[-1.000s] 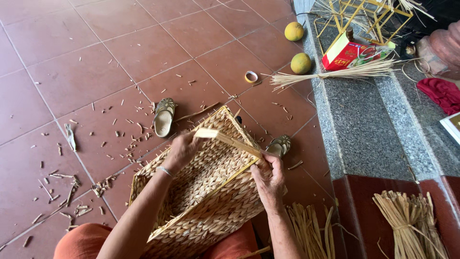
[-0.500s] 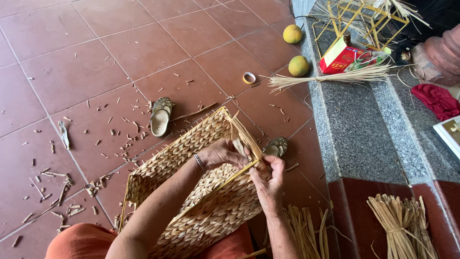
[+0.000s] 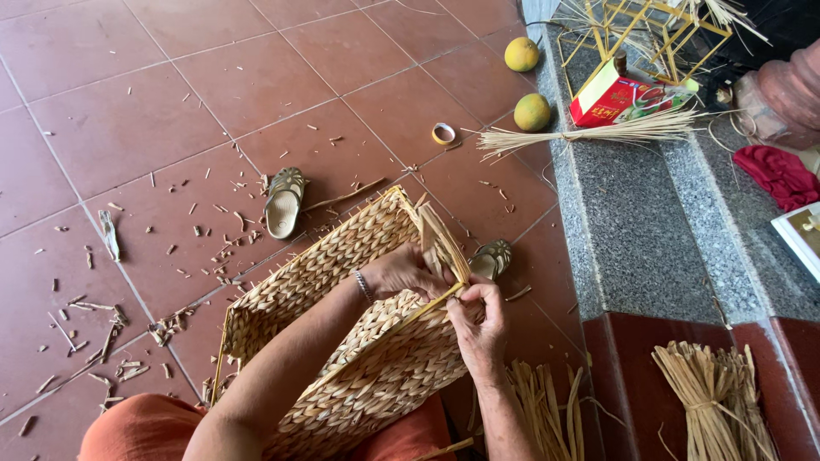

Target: The person sits on the floor with a woven basket on their lap and weaves flat palm-leaf strips along the basket's rim, tucking each strip into the weave, pressing it down, and folding the ends over the edge. They take new strips one at a time from a bundle beside them and work around the basket's top edge.

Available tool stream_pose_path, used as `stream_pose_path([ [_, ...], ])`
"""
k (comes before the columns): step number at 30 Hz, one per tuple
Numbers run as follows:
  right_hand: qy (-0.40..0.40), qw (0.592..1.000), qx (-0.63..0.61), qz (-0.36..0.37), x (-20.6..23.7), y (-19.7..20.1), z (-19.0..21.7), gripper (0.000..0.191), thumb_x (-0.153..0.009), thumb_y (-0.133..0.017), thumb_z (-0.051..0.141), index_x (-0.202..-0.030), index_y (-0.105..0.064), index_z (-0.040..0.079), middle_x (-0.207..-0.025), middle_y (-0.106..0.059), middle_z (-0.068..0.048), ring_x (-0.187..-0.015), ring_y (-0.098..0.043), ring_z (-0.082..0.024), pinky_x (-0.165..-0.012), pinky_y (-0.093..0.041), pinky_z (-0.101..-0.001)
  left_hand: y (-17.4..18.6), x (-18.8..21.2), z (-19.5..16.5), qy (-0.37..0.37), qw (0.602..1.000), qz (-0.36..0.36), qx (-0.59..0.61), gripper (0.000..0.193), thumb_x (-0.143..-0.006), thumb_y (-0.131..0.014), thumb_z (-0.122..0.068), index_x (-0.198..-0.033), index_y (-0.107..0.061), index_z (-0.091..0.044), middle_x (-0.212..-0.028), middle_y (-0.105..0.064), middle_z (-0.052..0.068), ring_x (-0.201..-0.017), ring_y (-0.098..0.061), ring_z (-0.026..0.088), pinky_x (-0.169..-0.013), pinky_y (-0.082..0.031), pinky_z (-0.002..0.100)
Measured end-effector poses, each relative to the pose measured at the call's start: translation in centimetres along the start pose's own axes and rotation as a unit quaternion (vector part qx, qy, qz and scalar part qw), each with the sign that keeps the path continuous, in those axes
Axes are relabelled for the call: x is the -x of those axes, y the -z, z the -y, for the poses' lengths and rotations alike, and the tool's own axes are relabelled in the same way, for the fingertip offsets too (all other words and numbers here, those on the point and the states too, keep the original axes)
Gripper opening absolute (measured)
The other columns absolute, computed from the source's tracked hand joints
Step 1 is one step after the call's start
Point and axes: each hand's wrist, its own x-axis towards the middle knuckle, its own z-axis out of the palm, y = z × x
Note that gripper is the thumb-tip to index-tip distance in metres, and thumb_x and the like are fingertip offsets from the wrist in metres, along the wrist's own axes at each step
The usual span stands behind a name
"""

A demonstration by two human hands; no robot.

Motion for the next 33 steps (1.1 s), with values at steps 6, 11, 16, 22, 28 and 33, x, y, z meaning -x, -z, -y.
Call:
stream_pose_path([
  [6, 0.034, 0.999, 0.023, 0.027, -0.4, 0.3, 0.5, 0.022, -0.086, -0.073, -0.005, -0.102, -0.062, 0.005, -0.122, -0.065, -0.007, -0.081, -0.063, -0.008, -0.073, -0.059, -0.0244, -0.1, 1.2, 0.8, -0.038, 0.993, 0.007, 0.116, 0.023, -0.088, -0.079, -0.008, -0.109, -0.077, -0.001, -0.093, -0.079, 0.01, -0.076, -0.074, 0.013, -0.066, -0.061, 0.026],
  [11, 0.179, 0.975, 0.125, 0.044, -0.5, 0.6, 1.8, 0.019, -0.092, -0.071, 0.0, -0.109, -0.065, 0.006, -0.128, -0.063, -0.012, -0.103, -0.069, -0.016, -0.083, -0.063, -0.0274, -0.6, 1.1, 0.3, -0.031, 0.999, -0.041, -0.014, 0.021, -0.089, -0.08, -0.009, -0.106, -0.076, 0.003, -0.09, -0.077, 0.012, -0.074, -0.073, 0.014, -0.067, -0.062, 0.03],
  [16, 0.233, 0.95, 0.205, 0.029, -0.6, 0.5, 2.5, 0.015, -0.092, -0.074, 0.005, -0.103, -0.065, 0.006, -0.129, -0.063, -0.015, -0.111, -0.067, -0.023, -0.088, -0.061, -0.0329, -1.4, 2.5, -1.1, 0.006, 0.997, -0.071, -0.028, 0.023, -0.086, -0.079, -0.014, -0.106, -0.073, -0.002, -0.097, -0.078, 0.008, -0.083, -0.072, 0.013, -0.075, -0.062, 0.026],
  [22, 0.145, 0.959, 0.226, 0.086, 1.2, 2.7, 2.3, 0.01, -0.092, -0.069, 0.007, -0.092, -0.061, 0.001, -0.132, -0.055, -0.022, -0.1, -0.07, -0.024, -0.071, -0.061, -0.0313, -2.8, 4.9, -1.4, -0.081, 0.971, -0.14, -0.178, 0.027, -0.084, -0.082, -0.015, -0.107, -0.071, -0.005, -0.089, -0.076, 0.005, -0.077, -0.069, 0.013, -0.07, -0.061, 0.026],
  [28, 0.215, 0.921, 0.285, 0.158, 6.6, 7.3, 0.0, 0.005, -0.091, -0.067, 0.003, -0.09, -0.062, 0.005, -0.099, -0.065, -0.008, -0.087, -0.067, -0.02, -0.075, -0.062, -0.0329, -5.5, 5.9, 0.1, -0.234, 0.881, -0.226, -0.343, 0.018, -0.089, -0.081, -0.018, -0.1, -0.077, -0.005, -0.085, -0.077, 0.007, -0.069, -0.076, 0.015, -0.063, -0.062, 0.029],
  [33, 0.142, 0.902, 0.317, 0.255, 12.7, 11.7, -5.2, 0.01, -0.083, -0.075, 0.006, -0.081, -0.066, 0.01, -0.087, -0.066, -0.004, -0.078, -0.07, -0.016, -0.065, -0.064, -0.0297, -6.5, 6.6, -0.5, -0.249, 0.866, -0.247, -0.357, 0.02, -0.095, -0.073, -0.014, -0.112, -0.07, -0.004, -0.089, -0.076, 0.01, -0.075, -0.078, 0.02, -0.069, -0.065, 0.032],
])
